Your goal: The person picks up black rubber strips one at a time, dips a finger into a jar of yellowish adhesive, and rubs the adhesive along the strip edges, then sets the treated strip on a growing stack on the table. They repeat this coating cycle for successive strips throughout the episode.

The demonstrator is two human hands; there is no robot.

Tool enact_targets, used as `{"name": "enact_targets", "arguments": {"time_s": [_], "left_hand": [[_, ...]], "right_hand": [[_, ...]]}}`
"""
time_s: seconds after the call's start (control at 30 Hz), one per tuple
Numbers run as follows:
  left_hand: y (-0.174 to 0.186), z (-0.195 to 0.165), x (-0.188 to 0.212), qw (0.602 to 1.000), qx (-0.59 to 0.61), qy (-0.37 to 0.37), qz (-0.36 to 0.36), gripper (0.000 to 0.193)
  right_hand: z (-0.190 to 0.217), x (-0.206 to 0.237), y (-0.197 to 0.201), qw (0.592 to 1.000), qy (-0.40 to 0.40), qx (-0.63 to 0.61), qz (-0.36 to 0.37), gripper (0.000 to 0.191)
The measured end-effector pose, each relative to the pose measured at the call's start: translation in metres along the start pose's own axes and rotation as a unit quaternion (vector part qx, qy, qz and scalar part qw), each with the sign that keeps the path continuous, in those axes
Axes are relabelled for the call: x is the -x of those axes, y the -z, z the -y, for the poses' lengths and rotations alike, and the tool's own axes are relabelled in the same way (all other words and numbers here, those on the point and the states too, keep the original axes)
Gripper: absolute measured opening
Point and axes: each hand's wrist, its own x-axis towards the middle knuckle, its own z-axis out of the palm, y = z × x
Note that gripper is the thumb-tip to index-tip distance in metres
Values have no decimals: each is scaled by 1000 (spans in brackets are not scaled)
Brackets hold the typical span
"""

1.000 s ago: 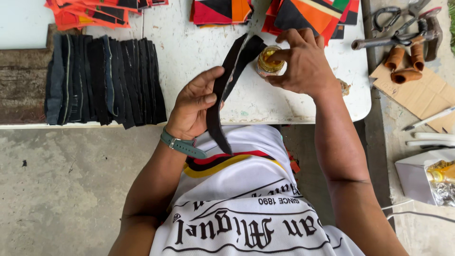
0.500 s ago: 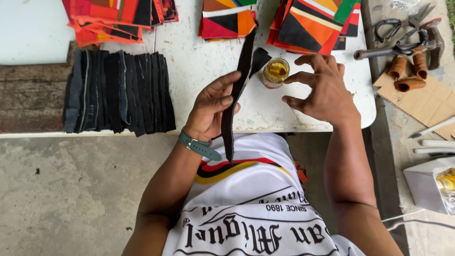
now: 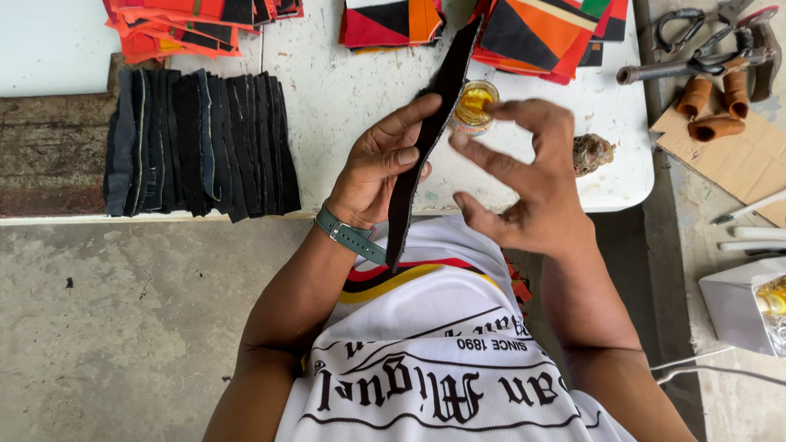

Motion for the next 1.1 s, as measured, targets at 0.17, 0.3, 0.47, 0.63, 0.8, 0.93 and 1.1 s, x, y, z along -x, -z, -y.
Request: {"name": "enact_targets", "arguments": {"time_s": [0.17,0.3,0.47,0.63,0.8,0.93,1.1], "left_hand": [[7,2,1,999,20,-16,39,62],[11,5,0,1000,17,-17,1,49],[12,3,4,999,32,2,4,59],[6,0,7,999,14,-3,33,62],[7,0,8,999,16,4,33,63],[16,3,7,1000,-2,3,9,65],[24,4,9,998,-30,-39,-37,40]], "right_hand": [[7,-3,0,995,35,93,6,52],[9,1,-2,995,19,93,4,54],[11,5,-4,995,-2,100,-9,49],[12,2,-7,994,33,101,15,53],[11,10,-10,996,-5,87,10,58],[-4,15,-7,993,-2,117,9,48],[-59,-7,-4,962,-58,255,80,38]]}}
